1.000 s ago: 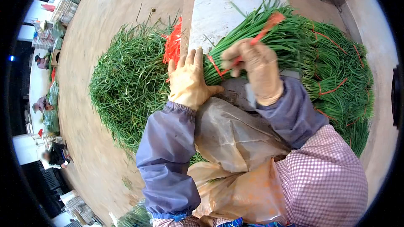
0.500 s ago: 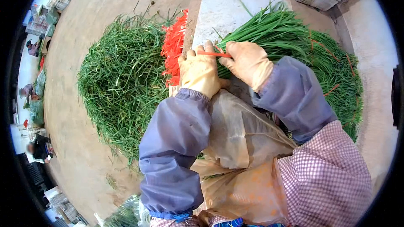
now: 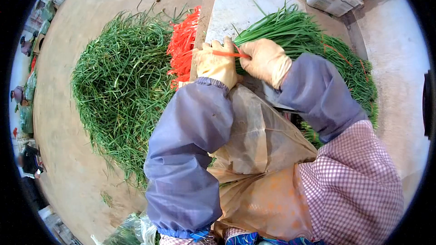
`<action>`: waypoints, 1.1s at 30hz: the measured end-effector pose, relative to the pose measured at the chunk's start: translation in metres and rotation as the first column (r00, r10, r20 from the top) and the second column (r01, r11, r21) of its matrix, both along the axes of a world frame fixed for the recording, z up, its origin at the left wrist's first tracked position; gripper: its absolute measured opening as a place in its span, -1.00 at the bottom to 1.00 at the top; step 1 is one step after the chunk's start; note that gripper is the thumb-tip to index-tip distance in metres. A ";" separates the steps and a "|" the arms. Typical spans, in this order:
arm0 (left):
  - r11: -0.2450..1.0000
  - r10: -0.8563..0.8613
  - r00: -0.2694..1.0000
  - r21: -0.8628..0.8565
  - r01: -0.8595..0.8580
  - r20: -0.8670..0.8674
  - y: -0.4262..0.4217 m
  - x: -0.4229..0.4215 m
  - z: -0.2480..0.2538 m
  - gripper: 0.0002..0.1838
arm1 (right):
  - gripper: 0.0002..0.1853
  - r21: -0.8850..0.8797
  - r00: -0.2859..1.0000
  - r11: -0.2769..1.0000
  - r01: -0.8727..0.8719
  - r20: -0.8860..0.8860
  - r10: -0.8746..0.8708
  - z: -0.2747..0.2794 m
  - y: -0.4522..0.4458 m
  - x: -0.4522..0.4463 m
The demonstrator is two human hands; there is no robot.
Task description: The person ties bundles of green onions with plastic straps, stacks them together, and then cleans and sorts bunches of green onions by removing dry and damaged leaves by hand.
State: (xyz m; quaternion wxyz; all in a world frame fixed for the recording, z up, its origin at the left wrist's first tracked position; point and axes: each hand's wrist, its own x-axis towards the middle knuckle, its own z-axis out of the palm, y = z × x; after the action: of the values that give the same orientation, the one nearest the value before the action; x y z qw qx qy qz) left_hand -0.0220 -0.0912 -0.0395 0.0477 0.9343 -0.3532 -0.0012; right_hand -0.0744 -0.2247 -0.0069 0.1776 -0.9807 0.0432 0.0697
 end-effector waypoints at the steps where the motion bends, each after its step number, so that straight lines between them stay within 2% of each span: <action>1: 1.000 0.013 1.000 0.027 -0.013 -0.021 -0.002 0.002 -0.001 -0.10 | -0.77 -0.041 0.999 0.999 0.013 0.036 -0.012 -0.008 0.002 -0.007; 3: 0.996 0.036 0.997 0.087 -0.031 -0.065 -0.007 0.005 0.000 -0.15 | -0.76 0.101 0.996 0.993 0.069 0.056 -0.075 -0.010 0.005 -0.017; 6: 0.996 0.054 0.995 0.082 -0.046 -0.086 -0.008 0.003 0.008 -0.21 | -0.76 0.181 0.984 0.975 0.130 0.099 -0.150 -0.022 0.007 -0.033; 9: 0.996 0.060 0.990 0.080 -0.050 -0.127 -0.008 0.003 0.012 -0.21 | -0.74 0.179 0.991 0.978 0.107 0.057 -0.119 -0.022 0.002 -0.034; 10: 0.994 0.062 0.991 0.093 -0.051 -0.121 -0.008 0.003 0.011 -0.16 | -0.75 0.147 0.993 0.987 0.059 0.092 -0.073 -0.020 0.003 -0.036; 13: 0.999 0.042 0.994 0.035 -0.039 -0.104 -0.005 0.004 0.008 -0.06 | -0.76 0.027 0.996 0.999 0.027 -0.090 -0.025 -0.026 0.005 -0.053; 14: 0.997 0.047 0.991 0.072 -0.039 -0.124 -0.005 0.003 0.014 0.01 | -0.76 -0.007 0.998 0.999 0.034 -0.061 -0.034 -0.028 0.003 -0.060; 17: 0.996 0.033 0.992 0.082 -0.023 -0.122 -0.005 0.002 0.017 0.02 | -0.76 0.324 0.993 0.941 0.094 -0.098 -0.066 -0.026 -0.018 -0.076; 18: 0.994 0.035 0.986 0.107 -0.018 -0.161 -0.005 0.003 0.020 0.07 | -0.76 0.295 0.994 0.955 0.020 -0.108 0.013 -0.019 -0.026 -0.077; 20: 0.995 0.036 0.986 0.102 -0.019 -0.164 -0.006 0.005 0.023 0.10 | -0.78 0.425 0.993 0.905 0.000 -0.109 0.051 -0.002 -0.042 -0.080; 21: 0.995 0.041 0.985 0.100 -0.024 -0.170 -0.006 0.005 0.024 0.11 | -0.79 0.488 0.991 0.873 -0.012 -0.111 0.075 0.007 -0.046 -0.080; 22: 0.993 0.062 0.969 0.116 -0.035 -0.240 -0.008 0.005 0.029 0.17 | -0.81 0.660 0.999 0.751 0.000 -0.034 0.030 0.015 -0.048 -0.078; 23: 0.996 0.029 0.994 0.082 -0.021 -0.106 -0.007 0.003 0.026 0.17 | -0.80 0.682 1.000 0.731 -0.001 0.001 0.001 0.016 -0.052 -0.074; 25: 0.999 -0.046 0.984 0.022 0.042 0.172 -0.006 -0.007 0.024 0.18 | -0.77 0.565 0.973 0.809 -0.163 0.229 0.037 0.019 -0.052 -0.055; 26: 0.997 -0.079 0.979 0.030 0.075 0.188 -0.008 -0.010 0.029 0.18 | -0.78 0.670 0.937 0.722 -0.171 0.337 -0.091 0.007 -0.044 -0.047; 27: 0.996 -0.093 0.969 0.034 0.088 0.229 -0.011 -0.013 0.032 0.18 | -0.80 0.785 0.914 0.607 -0.121 0.327 -0.240 0.013 -0.028 -0.043; 29: 0.979 -0.163 0.983 -0.107 0.172 0.088 -0.015 -0.011 0.024 0.09 | -0.76 0.932 0.887 0.332 -0.145 0.271 -0.373 0.008 -0.010 -0.032; 30: 0.973 -0.134 0.978 -0.167 0.161 0.162 -0.019 -0.008 0.013 -0.06 | -0.73 0.984 0.871 0.103 -0.144 0.175 -0.459 0.005 0.000 -0.025; 31: 0.986 -0.123 0.987 -0.100 0.134 0.108 -0.022 -0.002 0.013 -0.12 | -0.70 0.978 0.854 -0.137 -0.155 0.063 -0.517 0.004 0.008 -0.019; 32: 0.994 -0.104 0.993 -0.031 0.106 0.054 -0.023 0.005 0.012 -0.17 | -0.67 0.986 0.850 -0.160 -0.047 -0.045 -0.525 0.009 0.012 -0.021; 33: 0.996 -0.075 0.997 0.038 0.075 -0.001 -0.025 0.011 0.010 -0.23 | -0.74 0.982 0.900 -0.173 -0.074 -0.009 -0.436 0.000 0.007 -0.024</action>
State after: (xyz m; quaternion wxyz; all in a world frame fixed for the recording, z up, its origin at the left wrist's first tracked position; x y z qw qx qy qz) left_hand -0.0105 -0.1160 -0.0296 0.0297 0.9211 -0.3880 -0.0097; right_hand -0.0983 -0.2173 -0.0072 0.8649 -0.4803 0.0872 -0.1165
